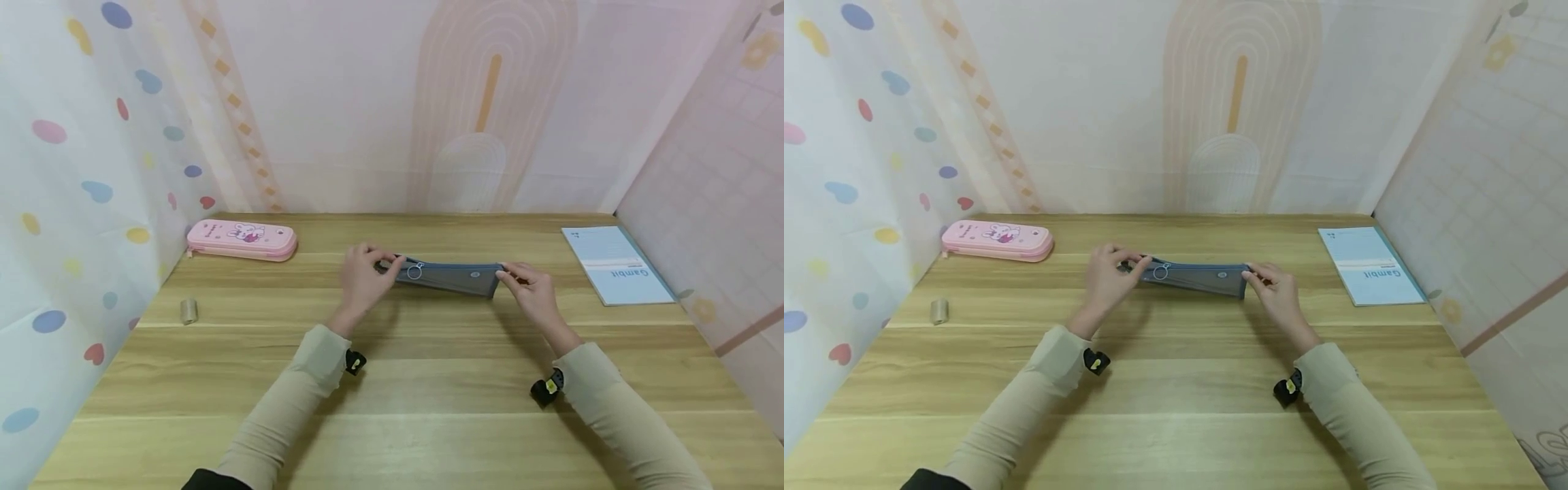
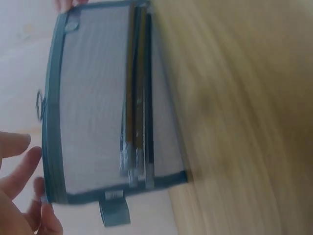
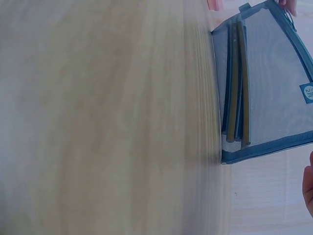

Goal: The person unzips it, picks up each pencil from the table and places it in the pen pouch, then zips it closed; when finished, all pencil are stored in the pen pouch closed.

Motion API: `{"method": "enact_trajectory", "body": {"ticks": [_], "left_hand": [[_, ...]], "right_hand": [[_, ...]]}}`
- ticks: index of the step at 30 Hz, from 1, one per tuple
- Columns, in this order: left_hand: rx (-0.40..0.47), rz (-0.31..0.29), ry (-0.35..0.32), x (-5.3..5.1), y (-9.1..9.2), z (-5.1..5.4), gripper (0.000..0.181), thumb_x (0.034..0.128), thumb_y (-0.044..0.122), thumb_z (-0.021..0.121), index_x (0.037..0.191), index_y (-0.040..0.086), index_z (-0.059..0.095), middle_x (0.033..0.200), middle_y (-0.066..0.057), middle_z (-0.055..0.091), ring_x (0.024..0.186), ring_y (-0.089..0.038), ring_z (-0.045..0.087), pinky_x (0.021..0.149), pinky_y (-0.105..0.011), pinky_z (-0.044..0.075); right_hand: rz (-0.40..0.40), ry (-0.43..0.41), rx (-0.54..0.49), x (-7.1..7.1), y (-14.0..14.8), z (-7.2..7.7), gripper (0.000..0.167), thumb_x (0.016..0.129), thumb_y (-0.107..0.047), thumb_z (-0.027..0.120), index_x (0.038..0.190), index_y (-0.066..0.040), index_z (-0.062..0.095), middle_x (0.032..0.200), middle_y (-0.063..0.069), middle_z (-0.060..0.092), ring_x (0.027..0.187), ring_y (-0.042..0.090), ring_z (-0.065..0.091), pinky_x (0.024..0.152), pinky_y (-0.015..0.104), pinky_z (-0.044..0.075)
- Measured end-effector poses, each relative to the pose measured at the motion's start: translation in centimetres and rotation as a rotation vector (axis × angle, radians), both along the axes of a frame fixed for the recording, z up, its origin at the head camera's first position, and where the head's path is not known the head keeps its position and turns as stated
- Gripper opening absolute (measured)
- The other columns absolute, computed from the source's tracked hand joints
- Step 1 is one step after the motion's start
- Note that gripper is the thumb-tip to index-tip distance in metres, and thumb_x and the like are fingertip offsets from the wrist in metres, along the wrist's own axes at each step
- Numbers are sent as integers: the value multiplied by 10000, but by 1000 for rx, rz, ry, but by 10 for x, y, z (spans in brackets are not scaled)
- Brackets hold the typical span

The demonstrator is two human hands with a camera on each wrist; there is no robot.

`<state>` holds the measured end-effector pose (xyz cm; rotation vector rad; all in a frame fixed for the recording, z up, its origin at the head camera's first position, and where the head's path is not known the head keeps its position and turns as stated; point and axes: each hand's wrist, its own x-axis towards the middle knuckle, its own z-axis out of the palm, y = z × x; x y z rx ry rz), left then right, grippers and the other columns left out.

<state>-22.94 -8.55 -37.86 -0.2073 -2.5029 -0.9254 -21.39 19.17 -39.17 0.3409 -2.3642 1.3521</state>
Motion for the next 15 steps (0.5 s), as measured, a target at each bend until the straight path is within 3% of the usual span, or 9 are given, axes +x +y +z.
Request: {"method": "enact_trajectory", "body": {"ticks": [4, 8, 15], "left_hand": [[-71, 8, 8, 3, 9, -4, 311, 727, 494, 657, 737, 189, 715, 973, -52, 535, 950, -261, 424, 704, -340, 367], [-90, 4, -22, 4, 12, -4, 306, 706, 508, 671, 749, 209, 721, 1000, -40, 502, 974, -253, 390, 696, -328, 359], [-124, -38, -3, 2, 14, -4, 170, 777, 329, 655, 763, 170, 713, 981, -53, 508, 941, -252, 399, 712, -351, 343]], "right_hand": [[-5, -8, -25, 12, -9, 16, 226, 815, -33, 607, 1001, 93, 638, 973, 251, 637, 664, -80, 466, 594, 65, 377], [-8, -15, -29, 12, -9, 16, 233, 819, -33, 603, 1008, 99, 633, 972, 255, 635, 653, -72, 458, 589, 67, 375], [-14, 1, -16, 7, -8, 10, 222, 810, -23, 610, 995, 96, 639, 971, 259, 634, 665, -111, 454, 599, 56, 376]]}}
